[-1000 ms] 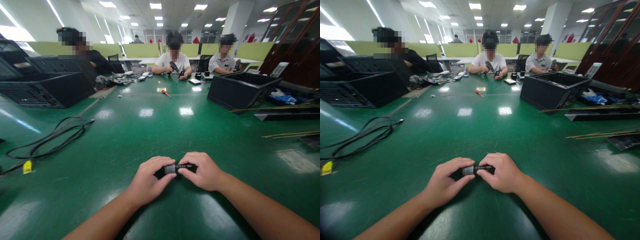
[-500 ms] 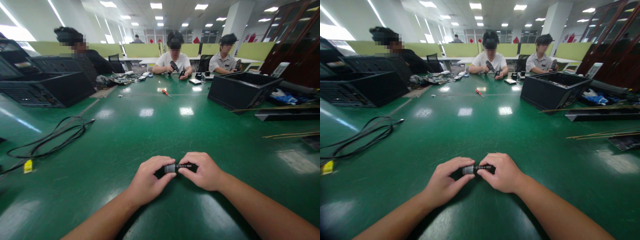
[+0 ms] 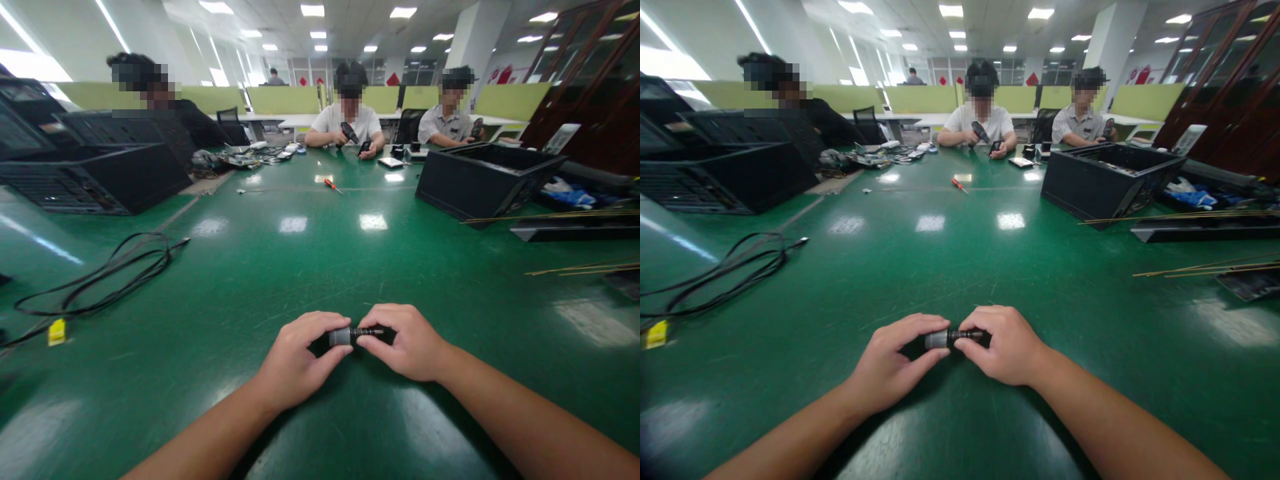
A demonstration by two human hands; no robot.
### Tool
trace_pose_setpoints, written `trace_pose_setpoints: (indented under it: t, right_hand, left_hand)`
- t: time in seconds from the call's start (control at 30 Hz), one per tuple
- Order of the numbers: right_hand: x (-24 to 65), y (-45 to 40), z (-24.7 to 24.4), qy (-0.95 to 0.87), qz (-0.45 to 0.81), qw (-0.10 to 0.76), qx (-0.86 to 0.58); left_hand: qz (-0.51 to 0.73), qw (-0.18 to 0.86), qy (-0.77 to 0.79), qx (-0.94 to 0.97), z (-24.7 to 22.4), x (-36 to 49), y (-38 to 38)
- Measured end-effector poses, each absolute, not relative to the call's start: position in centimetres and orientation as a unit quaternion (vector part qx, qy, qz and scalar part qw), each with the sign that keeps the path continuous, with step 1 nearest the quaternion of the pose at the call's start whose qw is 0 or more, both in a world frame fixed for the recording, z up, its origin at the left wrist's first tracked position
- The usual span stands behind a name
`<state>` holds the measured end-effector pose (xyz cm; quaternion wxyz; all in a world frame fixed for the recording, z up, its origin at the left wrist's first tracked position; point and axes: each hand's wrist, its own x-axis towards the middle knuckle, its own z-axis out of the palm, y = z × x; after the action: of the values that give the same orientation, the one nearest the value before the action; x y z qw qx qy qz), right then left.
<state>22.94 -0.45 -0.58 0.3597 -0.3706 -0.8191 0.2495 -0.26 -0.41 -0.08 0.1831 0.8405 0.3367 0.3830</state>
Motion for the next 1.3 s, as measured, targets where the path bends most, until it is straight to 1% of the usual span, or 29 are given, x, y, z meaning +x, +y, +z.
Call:
trace_pose_setpoints:
  t: [1.3]
  right_hand:
    - [22.95,-0.42,-0.57,-0.822,0.242,0.36,-0.368]
  left_hand:
    - [0.383,0.182,0.34,0.839,0.13,-0.4,-0.35]
